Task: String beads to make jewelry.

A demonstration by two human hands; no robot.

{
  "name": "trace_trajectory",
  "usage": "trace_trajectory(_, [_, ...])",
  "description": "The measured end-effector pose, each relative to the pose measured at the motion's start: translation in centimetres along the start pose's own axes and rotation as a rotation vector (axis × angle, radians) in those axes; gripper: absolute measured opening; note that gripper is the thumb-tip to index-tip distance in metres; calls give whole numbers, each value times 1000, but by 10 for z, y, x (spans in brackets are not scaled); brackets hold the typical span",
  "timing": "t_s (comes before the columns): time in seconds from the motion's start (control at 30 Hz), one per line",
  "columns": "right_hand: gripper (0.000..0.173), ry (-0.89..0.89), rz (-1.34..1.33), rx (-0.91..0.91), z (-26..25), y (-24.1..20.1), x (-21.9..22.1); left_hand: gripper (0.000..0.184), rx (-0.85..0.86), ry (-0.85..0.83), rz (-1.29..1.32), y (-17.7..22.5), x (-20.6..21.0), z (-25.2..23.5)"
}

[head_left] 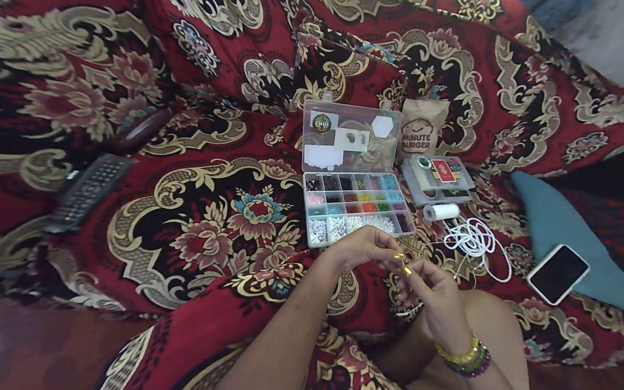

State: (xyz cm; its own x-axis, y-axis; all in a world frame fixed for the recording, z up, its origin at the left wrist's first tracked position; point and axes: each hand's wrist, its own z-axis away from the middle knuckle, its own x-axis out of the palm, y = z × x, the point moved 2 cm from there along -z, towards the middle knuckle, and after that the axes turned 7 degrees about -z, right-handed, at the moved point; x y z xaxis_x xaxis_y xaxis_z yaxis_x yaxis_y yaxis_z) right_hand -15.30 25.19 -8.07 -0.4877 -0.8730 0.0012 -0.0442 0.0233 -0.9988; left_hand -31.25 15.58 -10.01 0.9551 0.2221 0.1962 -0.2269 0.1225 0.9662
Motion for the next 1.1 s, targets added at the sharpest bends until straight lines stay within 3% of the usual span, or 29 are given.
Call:
trace_trajectory(0.7, [18, 6, -43, 77, 0, -4, 3, 6, 134, 37, -77, 0, -2, -1])
trace_trajectory(0.83, [15, -48, -33, 66, -1, -4, 3, 5, 135, 63, -84, 0, -2, -1])
trace_trajectory(0.93, [22, -111, -24, 77, 0, -3, 1, 4, 138, 98, -96, 1, -3, -1])
trace_trajectory(1.1, [23, -86, 20, 82, -2, -4, 1, 5, 143, 78, -56, 1, -3, -1])
